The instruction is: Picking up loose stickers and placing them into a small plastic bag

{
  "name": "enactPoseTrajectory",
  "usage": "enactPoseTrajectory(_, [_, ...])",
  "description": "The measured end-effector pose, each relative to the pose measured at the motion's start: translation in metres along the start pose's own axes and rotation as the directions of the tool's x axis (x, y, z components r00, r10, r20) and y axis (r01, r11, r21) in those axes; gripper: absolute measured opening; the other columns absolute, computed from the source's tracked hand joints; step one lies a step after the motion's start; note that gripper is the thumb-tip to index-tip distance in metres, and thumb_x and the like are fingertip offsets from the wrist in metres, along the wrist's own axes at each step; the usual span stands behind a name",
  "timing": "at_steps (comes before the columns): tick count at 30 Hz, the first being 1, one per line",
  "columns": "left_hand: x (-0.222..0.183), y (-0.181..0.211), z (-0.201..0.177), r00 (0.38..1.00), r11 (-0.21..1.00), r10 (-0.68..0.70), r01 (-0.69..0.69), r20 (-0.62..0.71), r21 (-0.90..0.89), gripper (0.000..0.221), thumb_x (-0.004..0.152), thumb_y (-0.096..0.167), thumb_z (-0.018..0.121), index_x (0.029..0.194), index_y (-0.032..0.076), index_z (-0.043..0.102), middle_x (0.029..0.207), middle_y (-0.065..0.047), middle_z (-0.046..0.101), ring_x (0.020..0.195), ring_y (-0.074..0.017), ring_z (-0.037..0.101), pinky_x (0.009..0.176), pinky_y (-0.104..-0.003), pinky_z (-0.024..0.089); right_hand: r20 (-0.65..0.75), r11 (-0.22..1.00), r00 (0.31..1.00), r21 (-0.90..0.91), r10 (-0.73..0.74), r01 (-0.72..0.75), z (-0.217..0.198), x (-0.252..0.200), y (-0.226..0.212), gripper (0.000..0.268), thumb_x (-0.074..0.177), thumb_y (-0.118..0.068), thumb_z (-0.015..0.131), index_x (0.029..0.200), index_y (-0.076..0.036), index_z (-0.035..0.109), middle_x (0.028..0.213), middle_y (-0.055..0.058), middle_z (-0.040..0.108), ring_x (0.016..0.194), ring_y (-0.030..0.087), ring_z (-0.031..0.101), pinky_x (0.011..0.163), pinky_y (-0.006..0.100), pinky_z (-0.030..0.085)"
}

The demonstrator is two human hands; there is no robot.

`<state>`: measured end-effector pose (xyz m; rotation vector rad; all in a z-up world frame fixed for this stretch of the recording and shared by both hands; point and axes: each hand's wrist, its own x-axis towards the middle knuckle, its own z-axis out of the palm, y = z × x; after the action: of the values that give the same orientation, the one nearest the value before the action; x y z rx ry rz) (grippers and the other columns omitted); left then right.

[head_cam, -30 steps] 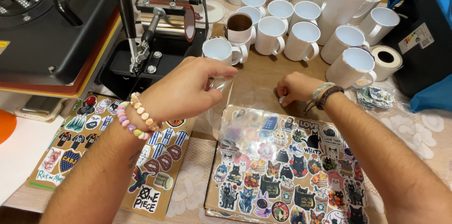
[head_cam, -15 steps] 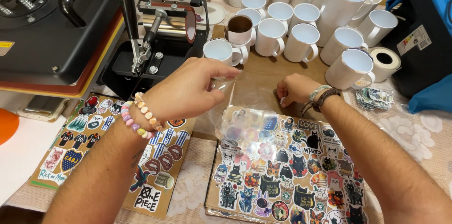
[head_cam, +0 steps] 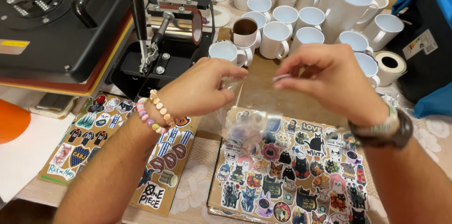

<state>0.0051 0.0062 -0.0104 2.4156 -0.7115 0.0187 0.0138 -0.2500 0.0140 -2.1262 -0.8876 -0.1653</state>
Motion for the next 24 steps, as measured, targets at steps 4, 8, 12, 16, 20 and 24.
enactPoseTrajectory(4, [0.003, 0.008, 0.002, 0.994, 0.993, 0.098, -0.095, -0.043, 0.064, 0.057, 0.068, 0.013, 0.054, 0.122, 0.009, 0.072, 0.112, -0.011, 0.076, 0.102, -0.0271, 0.071, 0.086, -0.037, 0.051, 0.096, 0.949, 0.955, -0.122, -0.281, 0.291, 0.008, 0.005, -0.047, 0.014, 0.08, -0.013, 0.086, 0.086, -0.01, 0.073, 0.074, 0.001, 0.068, 0.059, 0.011, 0.063, 0.056, 0.025, 0.051])
enactPoseTrajectory(8, [0.0, 0.015, -0.003, 0.989, 0.989, 0.142, -0.139, -0.047, 0.055, 0.055, 0.067, 0.012, 0.053, 0.118, 0.01, 0.073, 0.107, -0.011, 0.078, 0.096, -0.0283, 0.072, 0.084, -0.037, 0.051, 0.115, 0.936, 0.966, -0.246, -0.23, 0.252, 0.01, 0.006, -0.031, 0.021, 0.078, -0.02, 0.088, 0.091, -0.012, 0.073, 0.076, 0.003, 0.069, 0.062, 0.016, 0.066, 0.06, 0.03, 0.05])
enactPoseTrajectory(12, [-0.003, 0.017, -0.01, 0.997, 0.998, 0.039, -0.035, -0.072, 0.057, 0.059, 0.068, 0.012, 0.054, 0.124, 0.009, 0.071, 0.113, -0.01, 0.077, 0.088, -0.0235, 0.069, 0.081, -0.036, 0.051, -0.063, 0.977, 0.986, -0.161, -0.152, 0.14, 0.003, -0.015, -0.033, 0.059, 0.074, -0.041, 0.077, 0.118, -0.005, 0.06, 0.114, 0.01, 0.065, 0.097, 0.021, 0.062, 0.082, 0.032, 0.052])
enactPoseTrajectory(16, [-0.001, 0.02, -0.011, 0.992, 1.0, -0.008, 0.007, -0.129, -0.006, 0.058, 0.068, 0.01, 0.054, 0.123, 0.014, 0.071, 0.105, 0.0, 0.079, 0.048, -0.0128, 0.046, 0.053, -0.032, 0.043, 0.029, 0.986, 0.988, -0.073, 0.15, -0.147, 0.023, -0.041, -0.022, 0.126, 0.056, -0.043, 0.089, 0.155, -0.004, 0.021, 0.147, 0.021, 0.051, 0.128, 0.032, 0.057, 0.109, 0.042, 0.045])
enactPoseTrajectory(20, [-0.004, 0.028, -0.014, 0.982, 0.996, -0.025, 0.009, -0.189, -0.086, 0.053, 0.071, 0.011, 0.054, 0.12, 0.011, 0.073, 0.106, 0.003, 0.078, 0.053, -0.0084, 0.051, 0.057, -0.027, 0.049, 0.027, 0.926, 0.935, 0.127, 0.354, -0.354, 0.04, -0.048, 0.008, 0.072, 0.074, -0.023, 0.079, 0.141, -0.011, 0.054, 0.122, 0.006, 0.075, 0.101, 0.017, 0.078, 0.088, 0.027, 0.064])
enactPoseTrajectory(24, [-0.015, 0.04, -0.026, 0.962, 0.973, -0.084, 0.023, -0.261, -0.23, 0.058, 0.081, 0.034, 0.059, 0.134, 0.012, 0.061, 0.093, 0.003, 0.075, 0.052, -0.0052, 0.057, 0.05, -0.023, 0.045, -0.105, 0.971, 0.987, 0.221, 0.121, -0.096, 0.033, -0.054, 0.003, 0.015, 0.09, -0.012, 0.069, 0.102, -0.007, 0.077, 0.098, 0.008, 0.081, 0.082, 0.011, 0.074, 0.068, 0.02, 0.058])
